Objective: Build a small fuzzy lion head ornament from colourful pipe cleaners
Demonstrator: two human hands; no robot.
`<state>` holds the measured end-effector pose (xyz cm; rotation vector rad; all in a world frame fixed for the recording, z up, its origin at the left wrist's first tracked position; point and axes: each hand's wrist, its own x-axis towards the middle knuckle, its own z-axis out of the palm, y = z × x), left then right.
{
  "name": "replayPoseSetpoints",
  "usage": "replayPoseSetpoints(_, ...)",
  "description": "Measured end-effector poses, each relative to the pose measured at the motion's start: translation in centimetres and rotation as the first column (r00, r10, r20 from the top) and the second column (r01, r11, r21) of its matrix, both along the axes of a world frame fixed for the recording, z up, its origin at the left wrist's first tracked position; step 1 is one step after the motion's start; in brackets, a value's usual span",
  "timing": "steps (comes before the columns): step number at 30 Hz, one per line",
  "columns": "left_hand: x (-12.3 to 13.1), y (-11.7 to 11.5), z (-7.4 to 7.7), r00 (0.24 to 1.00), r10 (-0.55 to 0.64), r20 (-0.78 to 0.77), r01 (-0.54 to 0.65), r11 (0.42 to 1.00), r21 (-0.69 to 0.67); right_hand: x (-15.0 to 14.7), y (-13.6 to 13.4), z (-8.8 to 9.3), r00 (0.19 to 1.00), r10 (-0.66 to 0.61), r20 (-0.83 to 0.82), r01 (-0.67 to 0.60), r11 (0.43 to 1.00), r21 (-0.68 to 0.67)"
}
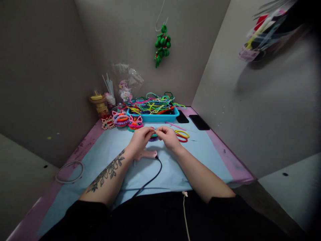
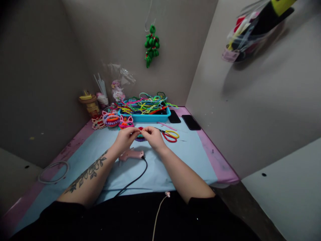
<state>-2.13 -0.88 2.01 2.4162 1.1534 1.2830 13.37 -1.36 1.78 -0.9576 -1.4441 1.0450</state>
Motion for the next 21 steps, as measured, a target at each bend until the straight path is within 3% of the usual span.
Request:
replayPoseSetpoints(5,-0.1,0.1,-0.5,0.999,0.005,-0.036,-0.002,0.997,0.083,-0.1,0.4,-0.2,0.985,0.047,-0.165,-0.077,0.981,-0.178)
replayPoseSetpoints(9,-0.2,0.1,-0.5,0.996,-0.012,-0.091,0.022,0.993,0.112,0.0,0.4,-0.3,0.981,0.085,-0.175,-0.125,0.965,-0.230)
replayPoseSetpoints(15,-0.2,-0.1,0.0,0.994,0.025,-0.106,-0.010,0.991,0.132,0.1,-0.4,0.2,0.998,0.059,-0.028,-0.061,0.996,-0.059)
replayPoseSetpoints(21,-0.3,-0.1,-0.3,0.999,0.012,-0.033,-0.006,0.987,0.160,-0.1,-0.9,0.5,1.000,0.006,0.005,-0.006,1.000,0.026)
